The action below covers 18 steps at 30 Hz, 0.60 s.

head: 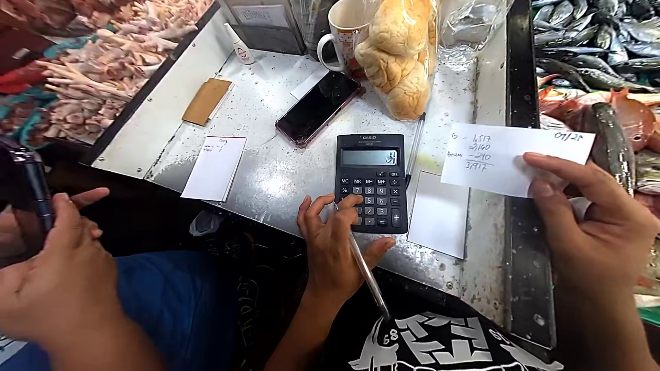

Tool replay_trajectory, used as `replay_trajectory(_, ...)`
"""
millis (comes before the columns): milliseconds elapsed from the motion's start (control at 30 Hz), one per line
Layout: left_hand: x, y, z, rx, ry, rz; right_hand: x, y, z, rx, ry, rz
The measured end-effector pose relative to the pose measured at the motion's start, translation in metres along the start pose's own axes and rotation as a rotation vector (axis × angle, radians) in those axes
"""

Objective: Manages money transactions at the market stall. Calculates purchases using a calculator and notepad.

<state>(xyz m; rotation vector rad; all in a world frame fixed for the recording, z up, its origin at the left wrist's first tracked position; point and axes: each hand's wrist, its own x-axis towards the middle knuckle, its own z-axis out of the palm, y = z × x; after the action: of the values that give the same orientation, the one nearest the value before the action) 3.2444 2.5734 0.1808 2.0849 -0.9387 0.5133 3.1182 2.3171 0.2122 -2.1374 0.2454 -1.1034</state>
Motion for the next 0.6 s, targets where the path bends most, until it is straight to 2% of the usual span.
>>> replay_trajectory(133,-0.019,0.0,-0.004,-0.062,0.108,0.05,0.001,0.0,0.001,0.011,0.004,0.003)
replay_trajectory(600,-0.031,0.0,-0.002,-0.058,0.145,0.088,0.0,0.0,0.001,0.052,0.008,0.003)
